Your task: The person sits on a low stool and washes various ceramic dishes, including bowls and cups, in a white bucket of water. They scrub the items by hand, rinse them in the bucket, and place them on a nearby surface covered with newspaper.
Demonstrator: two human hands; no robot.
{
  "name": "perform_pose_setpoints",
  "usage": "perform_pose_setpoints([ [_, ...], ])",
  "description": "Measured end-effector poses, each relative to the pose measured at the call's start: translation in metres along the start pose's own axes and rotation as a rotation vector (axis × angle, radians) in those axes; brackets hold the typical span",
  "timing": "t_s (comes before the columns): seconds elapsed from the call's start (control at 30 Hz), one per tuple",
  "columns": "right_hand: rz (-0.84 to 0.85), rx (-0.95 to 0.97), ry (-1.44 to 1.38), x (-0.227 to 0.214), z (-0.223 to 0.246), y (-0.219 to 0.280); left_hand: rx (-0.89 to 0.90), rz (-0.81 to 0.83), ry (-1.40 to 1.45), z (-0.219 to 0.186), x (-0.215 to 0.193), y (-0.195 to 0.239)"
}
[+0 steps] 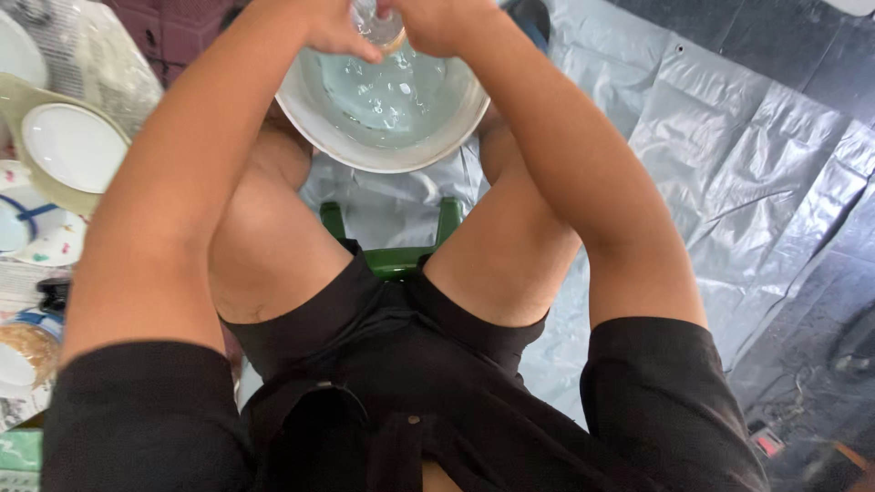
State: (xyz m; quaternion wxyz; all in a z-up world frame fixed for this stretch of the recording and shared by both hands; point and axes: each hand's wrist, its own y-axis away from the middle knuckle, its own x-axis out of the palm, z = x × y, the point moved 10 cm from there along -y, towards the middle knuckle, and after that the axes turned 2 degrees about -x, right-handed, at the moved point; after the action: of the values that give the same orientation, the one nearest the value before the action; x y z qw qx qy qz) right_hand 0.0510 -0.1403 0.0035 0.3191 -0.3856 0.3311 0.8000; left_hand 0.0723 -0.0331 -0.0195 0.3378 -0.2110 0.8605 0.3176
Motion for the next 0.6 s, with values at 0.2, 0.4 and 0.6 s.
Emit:
perform_pose_setpoints([
  [0.2,-0.157,-0.165,0.185,-0.062,0.085,0.028,0.142,-0.393,-0.080,-0.057,-0.078,0.061],
  [0.4,-0.218,-0.139,0.186,-0.076,0.112,0.033,-0.047,-0.287,-0.080,-0.059,-0.088,0.069],
  [0.6,-0.063,-0.247,-0.053,-0.074,0.096,0.026,0.021,-0.281,-0.100,-0.059,-0.094,0.068],
])
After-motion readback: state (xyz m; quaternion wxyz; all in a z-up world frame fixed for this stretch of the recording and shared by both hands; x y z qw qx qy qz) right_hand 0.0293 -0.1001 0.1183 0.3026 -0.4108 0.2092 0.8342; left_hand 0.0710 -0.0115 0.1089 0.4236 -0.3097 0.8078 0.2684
